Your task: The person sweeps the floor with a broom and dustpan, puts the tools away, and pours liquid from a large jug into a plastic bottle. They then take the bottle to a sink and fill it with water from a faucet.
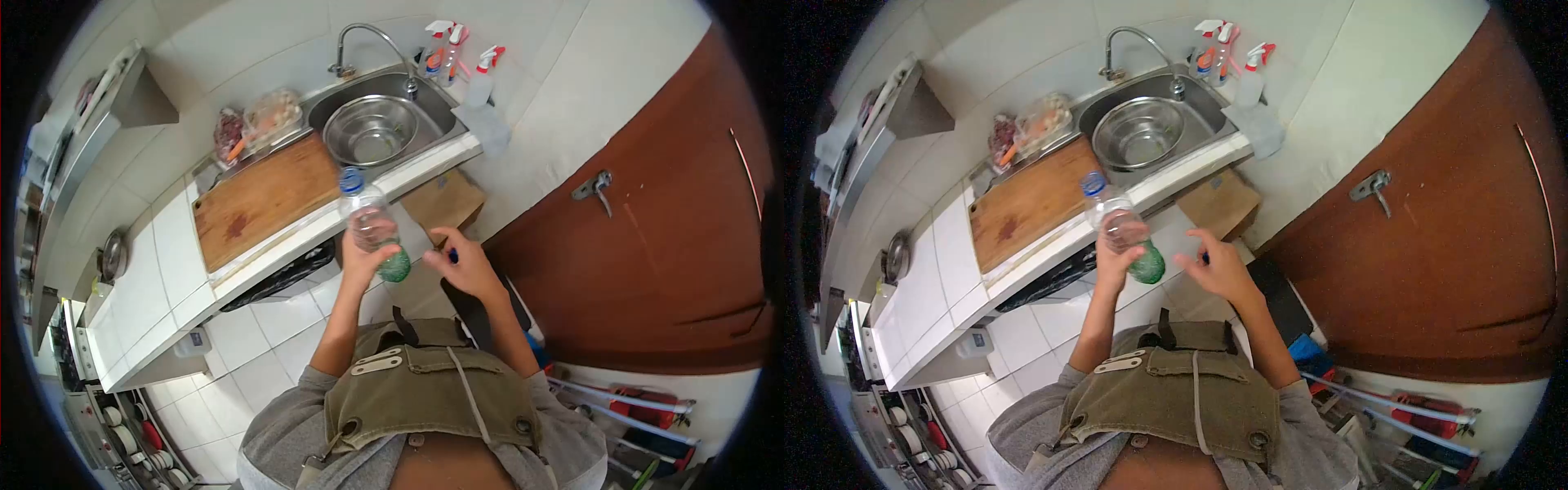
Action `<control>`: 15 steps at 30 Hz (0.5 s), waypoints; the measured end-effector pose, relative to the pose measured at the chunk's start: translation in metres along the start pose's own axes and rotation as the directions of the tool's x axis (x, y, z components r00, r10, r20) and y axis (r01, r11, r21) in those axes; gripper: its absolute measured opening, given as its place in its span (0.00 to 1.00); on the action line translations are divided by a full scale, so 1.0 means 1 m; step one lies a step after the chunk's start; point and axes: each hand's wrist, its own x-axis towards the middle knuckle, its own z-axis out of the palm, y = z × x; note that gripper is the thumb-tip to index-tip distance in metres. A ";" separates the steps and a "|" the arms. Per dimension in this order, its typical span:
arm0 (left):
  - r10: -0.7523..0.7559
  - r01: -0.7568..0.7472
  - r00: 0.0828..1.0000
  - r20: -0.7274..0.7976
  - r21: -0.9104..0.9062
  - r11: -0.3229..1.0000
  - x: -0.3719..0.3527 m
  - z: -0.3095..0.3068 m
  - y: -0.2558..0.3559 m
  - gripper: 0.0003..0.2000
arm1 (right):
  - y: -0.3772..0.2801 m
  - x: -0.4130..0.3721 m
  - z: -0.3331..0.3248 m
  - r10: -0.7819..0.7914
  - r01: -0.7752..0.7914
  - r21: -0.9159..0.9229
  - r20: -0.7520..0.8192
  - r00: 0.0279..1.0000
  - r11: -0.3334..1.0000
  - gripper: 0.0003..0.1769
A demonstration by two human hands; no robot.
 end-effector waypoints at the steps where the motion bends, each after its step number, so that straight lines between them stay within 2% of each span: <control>1: -0.002 0.005 0.999 -0.049 0.048 0.999 0.009 0.003 0.000 0.39 | 0.017 0.010 -0.013 0.046 -0.039 0.118 -0.061 0.997 0.992 0.23; 2: 0.008 -0.006 0.996 -0.086 0.026 1.000 0.017 0.002 -0.002 0.38 | 0.030 0.020 -0.026 -0.007 0.018 0.080 -0.139 0.990 0.997 0.14; 3: 0.019 -0.019 0.992 -0.125 0.006 1.000 0.025 0.001 -0.004 0.38 | 0.048 0.033 -0.039 -0.012 0.021 0.076 -0.124 0.992 0.997 0.14; 5: 0.058 -0.044 0.983 -0.172 0.086 0.995 0.042 -0.005 0.001 0.38 | 0.084 0.062 -0.057 0.085 -0.058 0.291 -0.078 0.993 0.955 0.14; 6: 0.065 -0.038 0.979 -0.195 0.138 0.990 0.050 -0.011 0.002 0.37 | 0.099 0.078 -0.060 0.082 -0.060 0.300 -0.061 0.995 0.952 0.14; 8: 0.126 -0.070 0.957 -0.262 0.211 0.975 0.067 -0.014 0.008 0.36 | 0.120 0.114 -0.062 0.087 -0.016 0.373 -0.175 0.981 0.928 0.14; 9: 0.153 -0.087 0.945 -0.291 0.226 0.970 0.077 -0.017 0.009 0.35 | 0.123 0.133 -0.062 0.083 -0.013 0.385 -0.167 0.982 0.923 0.14; 11: 0.192 -0.102 0.929 -0.317 0.280 0.955 0.098 -0.022 0.008 0.35 | 0.126 0.173 -0.061 0.055 0.017 0.282 -0.243 0.969 0.959 0.19; 12: 0.229 -0.118 0.913 -0.337 0.318 0.941 0.111 -0.023 0.005 0.35 | 0.126 0.196 -0.062 0.097 -0.039 0.265 -0.208 0.973 0.963 0.27; 13: 0.238 -0.127 0.911 -0.336 0.322 0.938 0.125 -0.022 0.000 0.35 | 0.129 0.219 -0.062 0.088 -0.029 0.265 -0.210 0.974 0.964 0.27; 15: 0.287 -0.168 0.890 -0.355 0.330 0.929 0.156 -0.025 -0.013 0.35 | 0.133 0.271 -0.062 -0.036 0.058 0.108 -0.196 0.980 0.992 0.33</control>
